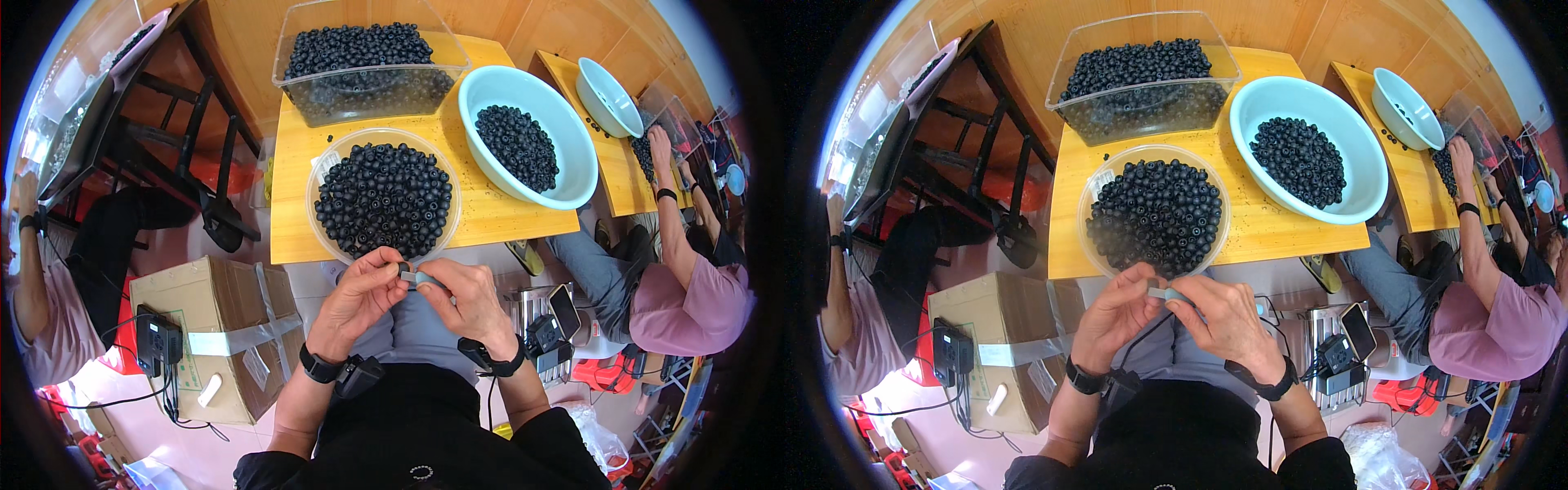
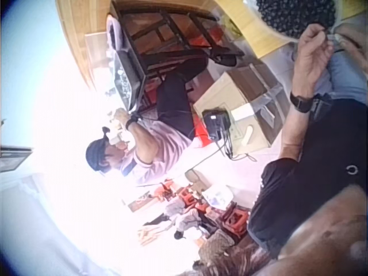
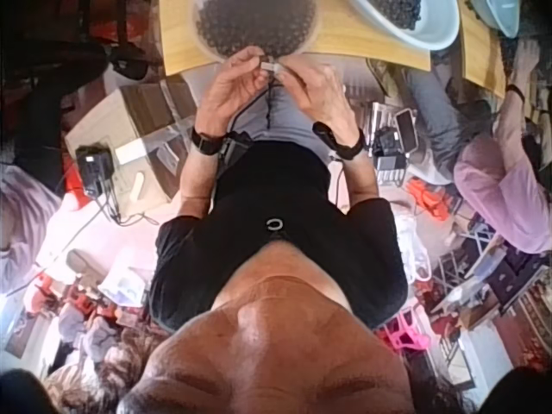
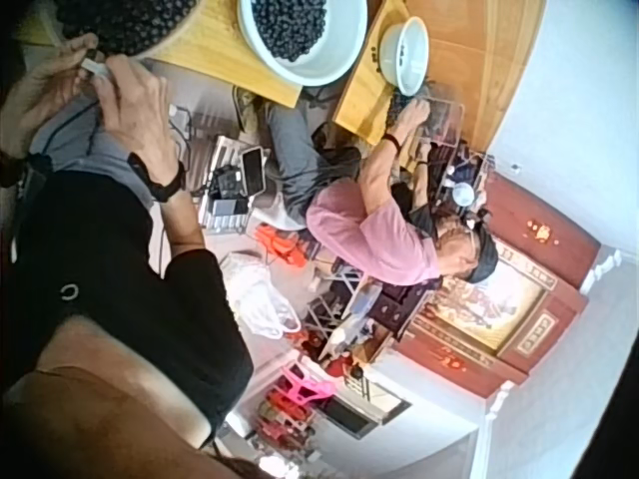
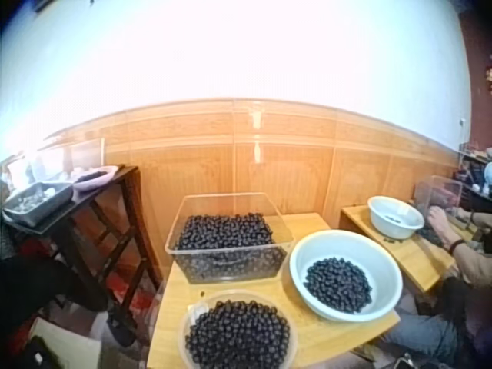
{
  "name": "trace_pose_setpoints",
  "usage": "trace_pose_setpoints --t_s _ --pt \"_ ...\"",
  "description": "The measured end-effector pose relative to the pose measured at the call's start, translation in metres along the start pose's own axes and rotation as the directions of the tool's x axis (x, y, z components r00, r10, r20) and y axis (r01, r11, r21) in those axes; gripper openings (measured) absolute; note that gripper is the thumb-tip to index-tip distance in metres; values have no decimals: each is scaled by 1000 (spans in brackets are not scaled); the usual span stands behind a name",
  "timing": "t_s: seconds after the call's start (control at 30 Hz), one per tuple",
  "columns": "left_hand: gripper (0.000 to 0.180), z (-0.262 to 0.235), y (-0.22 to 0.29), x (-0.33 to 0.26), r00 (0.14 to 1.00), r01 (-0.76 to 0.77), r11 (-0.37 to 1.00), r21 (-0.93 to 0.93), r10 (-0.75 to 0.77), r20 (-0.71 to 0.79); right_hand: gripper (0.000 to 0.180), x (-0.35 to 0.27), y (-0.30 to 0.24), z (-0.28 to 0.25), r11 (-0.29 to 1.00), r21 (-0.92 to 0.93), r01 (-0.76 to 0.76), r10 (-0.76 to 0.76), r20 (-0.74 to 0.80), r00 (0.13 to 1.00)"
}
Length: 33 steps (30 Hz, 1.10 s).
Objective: The person picks up a bead from a bowl, inserts a tool into its center, and places it into a light blue bowl, occasionally moving beads aside to reach others.
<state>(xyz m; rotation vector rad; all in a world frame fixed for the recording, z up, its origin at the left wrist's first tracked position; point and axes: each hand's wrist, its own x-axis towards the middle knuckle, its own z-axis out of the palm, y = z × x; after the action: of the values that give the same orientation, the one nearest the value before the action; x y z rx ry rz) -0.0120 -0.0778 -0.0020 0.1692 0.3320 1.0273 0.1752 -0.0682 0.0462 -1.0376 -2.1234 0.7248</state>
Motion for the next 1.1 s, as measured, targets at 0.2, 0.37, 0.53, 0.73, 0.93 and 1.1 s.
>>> trace_pose_setpoints --t_s 0.2,0.37,0.53,0.73,0.93,1.1 --pt "12 4 -1 -4 992 50 998 42 -55 117 19 -3 21 -3 990 -63 -127 122 -77 990" --pt "16 -1 -2 -4 999 37 988 149 -38 2 22 0 -5 -2 978 164 -126 139 -67 988" --pt "19 5 -8 -5 996 -21 946 324 48 -74 29 -1 -5 2 997 69 -28 28 0 1000" --pt "11 8 17 -2 875 -170 550 818 466 -132 27 25 25 -52 960 -212 -183 113 -307 945" --pt "8 -7 46 7 664 -37 -8 999 747 31 38 42 28 -83 959 -163 -230 72 -647 759" --pt "14 -11 40 27 713 143 -560 816 631 307 26 5 38 -32 960 -148 -240 159 -419 894"
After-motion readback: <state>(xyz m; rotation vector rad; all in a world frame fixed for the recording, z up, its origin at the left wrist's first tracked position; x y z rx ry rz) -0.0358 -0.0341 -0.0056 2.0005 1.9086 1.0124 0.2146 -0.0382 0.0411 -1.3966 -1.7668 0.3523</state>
